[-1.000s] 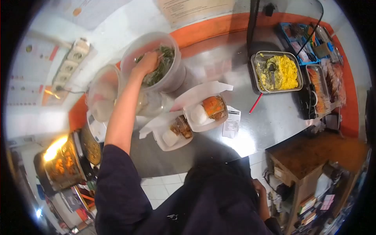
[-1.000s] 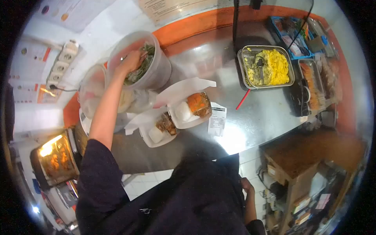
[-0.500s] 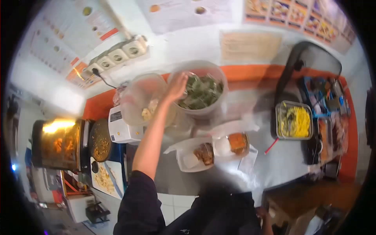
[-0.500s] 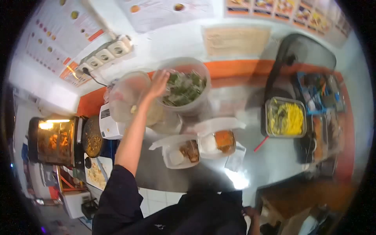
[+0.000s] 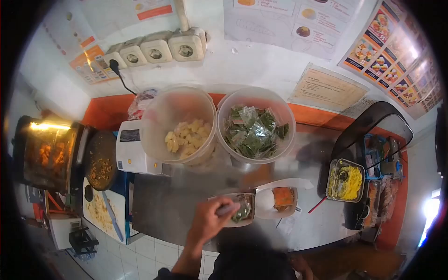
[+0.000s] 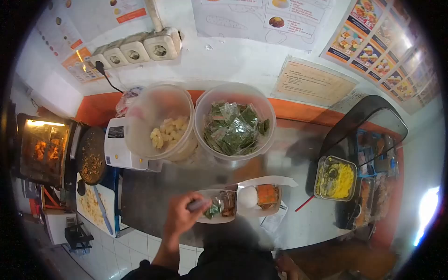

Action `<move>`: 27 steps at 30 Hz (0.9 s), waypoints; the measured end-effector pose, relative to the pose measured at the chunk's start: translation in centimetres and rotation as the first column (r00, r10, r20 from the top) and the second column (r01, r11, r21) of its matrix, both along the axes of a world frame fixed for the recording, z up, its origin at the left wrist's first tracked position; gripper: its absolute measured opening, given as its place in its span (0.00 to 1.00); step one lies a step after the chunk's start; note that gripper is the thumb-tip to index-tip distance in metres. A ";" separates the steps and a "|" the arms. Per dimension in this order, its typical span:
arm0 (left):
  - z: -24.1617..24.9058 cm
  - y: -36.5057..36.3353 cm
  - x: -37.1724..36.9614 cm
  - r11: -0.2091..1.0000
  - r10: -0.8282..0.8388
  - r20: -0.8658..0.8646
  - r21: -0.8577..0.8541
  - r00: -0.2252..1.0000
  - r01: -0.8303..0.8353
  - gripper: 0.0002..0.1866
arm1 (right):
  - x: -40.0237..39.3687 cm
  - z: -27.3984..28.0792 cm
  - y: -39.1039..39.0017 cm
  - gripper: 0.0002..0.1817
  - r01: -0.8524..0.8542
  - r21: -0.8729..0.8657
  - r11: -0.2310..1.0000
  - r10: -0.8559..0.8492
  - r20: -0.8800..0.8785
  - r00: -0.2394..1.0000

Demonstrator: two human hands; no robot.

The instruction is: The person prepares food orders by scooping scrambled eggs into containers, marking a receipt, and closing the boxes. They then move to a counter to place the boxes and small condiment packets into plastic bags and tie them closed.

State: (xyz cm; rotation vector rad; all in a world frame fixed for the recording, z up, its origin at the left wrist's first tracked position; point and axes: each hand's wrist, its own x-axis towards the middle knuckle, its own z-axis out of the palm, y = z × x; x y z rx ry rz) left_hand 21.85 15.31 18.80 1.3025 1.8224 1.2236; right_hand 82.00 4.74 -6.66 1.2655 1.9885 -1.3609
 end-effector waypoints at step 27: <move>-6.3 4.1 14.6 0.870 -0.488 -0.468 -0.198 0.737 0.451 0.14 | -5.2 7.4 38.4 0.16 0.400 0.849 0.345 -0.742 -0.014 0.670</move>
